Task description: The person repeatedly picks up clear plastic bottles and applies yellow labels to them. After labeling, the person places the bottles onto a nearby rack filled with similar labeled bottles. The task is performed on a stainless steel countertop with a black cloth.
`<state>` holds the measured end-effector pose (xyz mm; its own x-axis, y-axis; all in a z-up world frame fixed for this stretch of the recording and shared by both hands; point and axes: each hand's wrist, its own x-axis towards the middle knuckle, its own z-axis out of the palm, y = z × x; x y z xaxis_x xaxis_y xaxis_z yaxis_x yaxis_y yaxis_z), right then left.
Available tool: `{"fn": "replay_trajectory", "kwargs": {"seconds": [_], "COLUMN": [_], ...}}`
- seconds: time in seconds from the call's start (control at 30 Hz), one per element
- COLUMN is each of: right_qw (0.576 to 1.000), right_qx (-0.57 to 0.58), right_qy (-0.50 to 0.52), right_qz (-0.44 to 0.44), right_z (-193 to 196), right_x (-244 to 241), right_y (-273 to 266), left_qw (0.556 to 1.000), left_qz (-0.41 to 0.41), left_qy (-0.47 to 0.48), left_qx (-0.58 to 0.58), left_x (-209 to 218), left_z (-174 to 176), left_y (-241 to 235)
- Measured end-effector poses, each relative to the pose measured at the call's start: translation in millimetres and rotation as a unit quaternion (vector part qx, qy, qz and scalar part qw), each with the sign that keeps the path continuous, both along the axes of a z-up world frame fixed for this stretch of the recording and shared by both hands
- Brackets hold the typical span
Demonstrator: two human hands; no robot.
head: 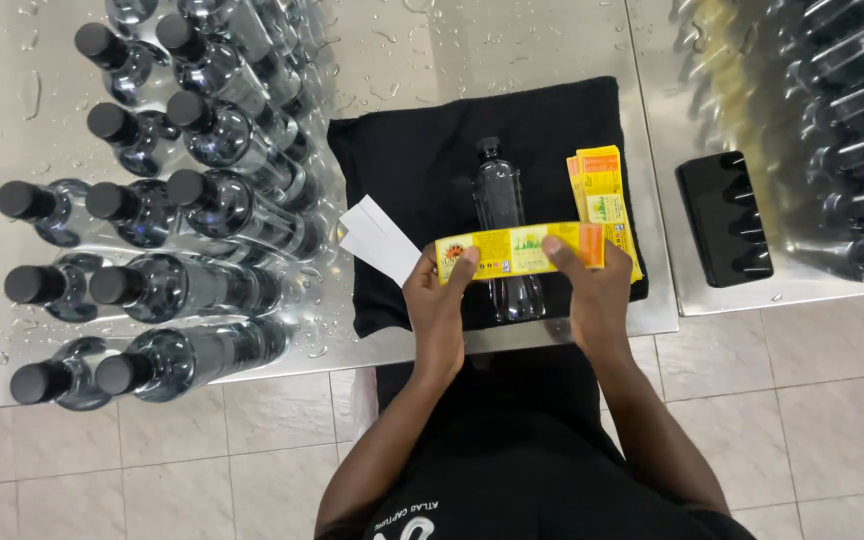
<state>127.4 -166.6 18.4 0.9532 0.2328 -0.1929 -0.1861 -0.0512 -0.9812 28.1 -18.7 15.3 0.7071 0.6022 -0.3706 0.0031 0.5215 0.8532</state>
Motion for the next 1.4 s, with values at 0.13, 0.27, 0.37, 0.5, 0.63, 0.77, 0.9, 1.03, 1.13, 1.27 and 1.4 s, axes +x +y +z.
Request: {"fn": "replay_trajectory", "kwargs": {"seconds": [0.13, 0.27, 0.37, 0.5, 0.63, 0.77, 0.9, 1.03, 1.13, 1.27, 1.4], "right_qw": [1.000, 1.000, 1.000, 1.000, 0.999, 0.999, 0.999, 0.999, 0.999, 0.999, 0.998], "right_qx": [0.006, -0.003, -0.001, -0.014, -0.036, -0.033, -0.026, -0.035, -0.036, -0.035, -0.036], "right_qy": [0.021, 0.021, 0.019, 0.011, 0.034, 0.035, 0.040, 0.041, 0.040, 0.040, 0.042], "right_qz": [-0.016, -0.020, -0.019, 0.000, -0.013, -0.015, -0.017, -0.007, -0.006, -0.007, -0.008], "right_z": [12, 5, 7, 4, -2, -7, -6, -11, -9, -10, -8], "right_x": [16, 30, 32, 35, 39, 40, 40, 41, 41, 40, 42], "right_y": [15, 25, 32, 31, 28, 28, 28, 26, 25, 25, 26], "left_qw": [0.999, 0.998, 0.997, 0.997, 0.996, 0.995, 0.995, 0.995, 0.995, 0.996, 0.996], "left_qz": [0.015, 0.003, -0.006, -0.006, -0.010, -0.014, -0.011, -0.012, -0.014, -0.014, -0.016], "left_qy": [0.016, 0.043, 0.060, 0.074, 0.090, 0.098, 0.093, 0.091, 0.090, 0.089, 0.086], "left_qx": [0.048, 0.051, 0.046, 0.030, 0.024, 0.021, 0.027, 0.025, 0.026, 0.023, 0.017], "left_x": [18, 33, 40, 41, 42, 42, 44, 44, 44, 44, 44], "left_z": [17, 13, 15, 1, -3, 0, 2, 8, 8, 5, 2], "left_y": [5, 11, 14, 14, 15, 16, 17, 18, 18, 18, 18]}}
